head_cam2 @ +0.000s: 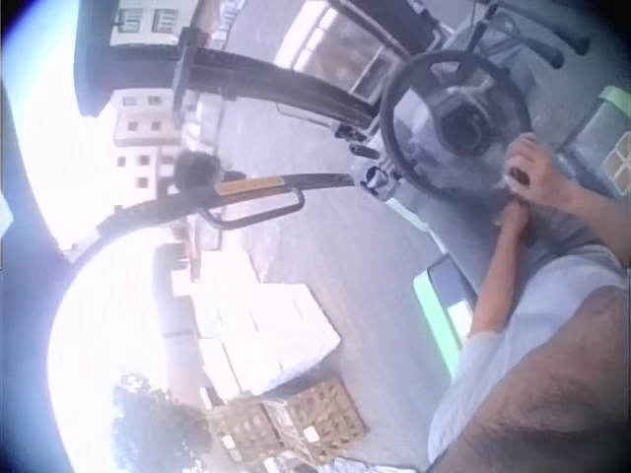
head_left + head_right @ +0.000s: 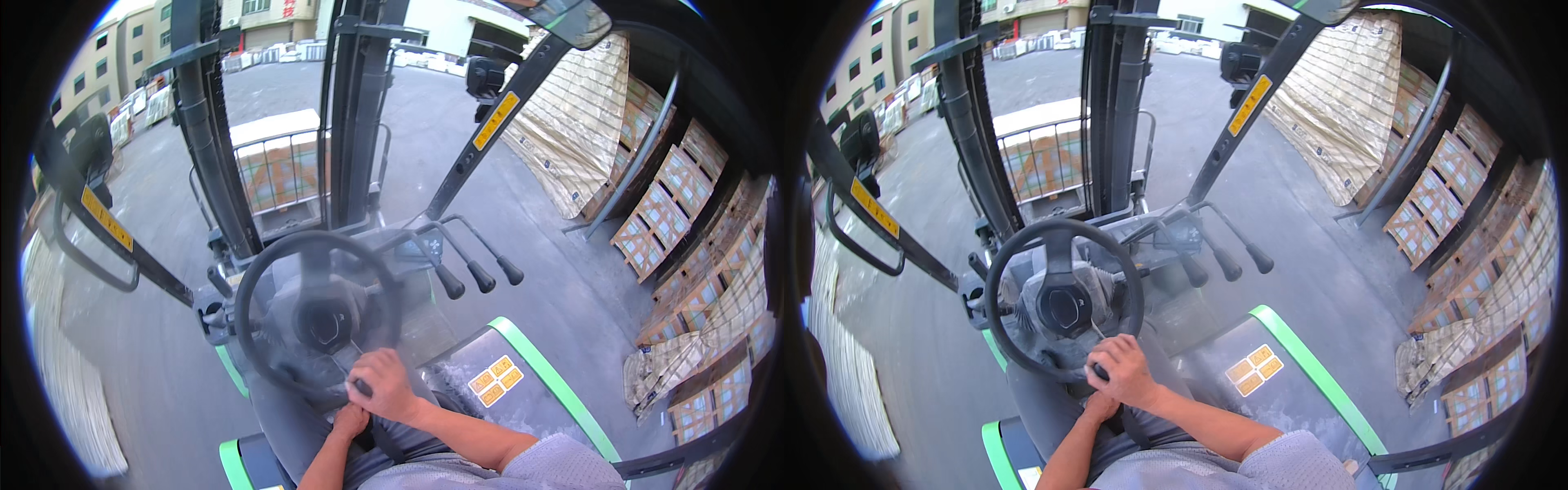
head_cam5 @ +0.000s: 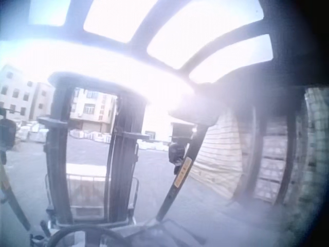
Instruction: The person operates a forklift in a warehouse yard, steering and maneuvering the vehicle among stacked pallets. The operator uses the steering wheel and control levers to navigate the forklift, occasionally lifting and lowering the forks while moving between storage areas.
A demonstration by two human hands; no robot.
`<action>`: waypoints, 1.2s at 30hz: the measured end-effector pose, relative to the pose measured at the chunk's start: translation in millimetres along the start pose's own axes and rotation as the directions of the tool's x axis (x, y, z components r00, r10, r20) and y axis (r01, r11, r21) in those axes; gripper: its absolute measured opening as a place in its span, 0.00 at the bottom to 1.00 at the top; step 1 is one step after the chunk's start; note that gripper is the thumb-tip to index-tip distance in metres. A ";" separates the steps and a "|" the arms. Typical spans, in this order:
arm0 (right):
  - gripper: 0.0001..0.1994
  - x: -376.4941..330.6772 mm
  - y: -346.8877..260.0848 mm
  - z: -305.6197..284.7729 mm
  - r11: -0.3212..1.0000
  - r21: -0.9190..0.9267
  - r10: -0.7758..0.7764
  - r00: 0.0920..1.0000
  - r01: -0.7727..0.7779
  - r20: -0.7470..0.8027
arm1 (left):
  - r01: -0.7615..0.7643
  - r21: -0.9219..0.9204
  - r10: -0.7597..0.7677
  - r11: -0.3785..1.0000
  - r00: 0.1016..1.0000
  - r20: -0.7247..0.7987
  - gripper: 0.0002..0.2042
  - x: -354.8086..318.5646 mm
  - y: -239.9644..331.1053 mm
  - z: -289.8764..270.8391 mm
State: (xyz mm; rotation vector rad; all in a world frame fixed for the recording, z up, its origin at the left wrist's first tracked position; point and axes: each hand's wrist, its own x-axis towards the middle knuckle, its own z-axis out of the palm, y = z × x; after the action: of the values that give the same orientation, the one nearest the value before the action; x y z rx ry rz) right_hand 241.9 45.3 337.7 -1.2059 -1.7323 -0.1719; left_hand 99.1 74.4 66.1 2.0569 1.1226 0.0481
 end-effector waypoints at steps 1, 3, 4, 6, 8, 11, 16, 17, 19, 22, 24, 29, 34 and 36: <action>0.14 4.0 10.4 -1.1 0.999 -0.034 0.029 0.998 -0.031 -0.047 | 0.080 0.127 -0.094 0.989 0.989 0.111 0.24 5.7 6.2 -8.5; 0.13 16.8 30.5 -0.5 0.992 -0.090 0.076 0.985 -0.091 -0.153 | 0.052 0.161 -0.069 0.986 0.993 0.100 0.23 12.8 11.0 -23.2; 0.11 26.8 41.1 2.9 0.983 -0.116 0.121 0.974 -0.144 -0.190 | 0.062 0.193 -0.078 0.979 0.994 0.076 0.22 17.3 9.6 -30.4; 0.10 51.7 61.5 11.8 0.973 -0.153 0.126 0.956 -0.171 -0.267 | 0.039 0.192 -0.060 0.981 0.993 0.104 0.22 30.4 2.7 -42.4; 0.09 78.4 79.8 24.9 0.964 -0.182 0.127 0.938 -0.193 -0.324 | 0.039 0.195 -0.060 0.980 0.993 0.098 0.22 43.9 -8.1 -50.9; 0.09 107.7 99.5 46.0 0.949 -0.198 0.155 0.912 -0.244 -0.381 | 0.013 0.210 -0.030 0.978 0.996 0.082 0.21 64.7 -24.7 -61.4; 0.07 108.1 101.5 68.6 0.957 -0.128 0.195 0.904 -0.260 -0.381 | 0.052 0.236 -0.080 0.970 0.990 0.112 0.21 76.1 -38.4 -71.1; 0.07 106.8 101.0 71.5 0.973 -0.117 0.132 0.892 -0.200 -0.432 | 0.034 0.216 -0.051 0.976 0.996 0.073 0.21 77.3 -39.2 -74.3; 0.10 107.7 100.7 78.6 0.957 -0.138 0.190 0.910 -0.255 -0.368 | 0.023 0.213 -0.035 0.977 0.998 0.053 0.21 81.2 -40.3 -82.6; 0.11 117.9 104.7 89.8 0.960 -0.114 0.197 0.905 -0.256 -0.377 | 0.048 0.235 -0.071 0.971 0.993 0.090 0.21 90.7 -42.1 -97.3; 0.11 124.6 107.3 95.4 0.965 -0.090 0.191 0.898 -0.245 -0.397 | 0.040 0.212 -0.059 0.976 0.995 0.085 0.21 95.2 -43.6 -103.6; 0.11 128.5 102.2 101.2 0.958 -0.067 0.235 0.899 -0.278 -0.370 | 0.058 0.218 -0.077 0.974 0.994 0.080 0.21 95.8 -48.7 -109.7; 0.12 129.7 89.1 113.2 0.969 -0.030 0.222 0.917 -0.246 -0.332 | 0.061 0.208 -0.072 0.976 0.997 0.042 0.21 98.8 -56.4 -125.3; 0.11 129.5 85.3 123.8 0.970 -0.028 0.225 0.931 -0.243 -0.286 | 0.065 0.208 -0.075 0.976 0.996 0.043 0.21 105.1 -60.7 -134.9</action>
State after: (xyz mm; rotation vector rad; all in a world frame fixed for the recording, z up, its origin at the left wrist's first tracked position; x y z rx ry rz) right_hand 226.9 243.2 341.3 -1.3538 -1.3343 -0.2440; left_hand 70.4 252.2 88.2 2.1853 1.2108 -0.1616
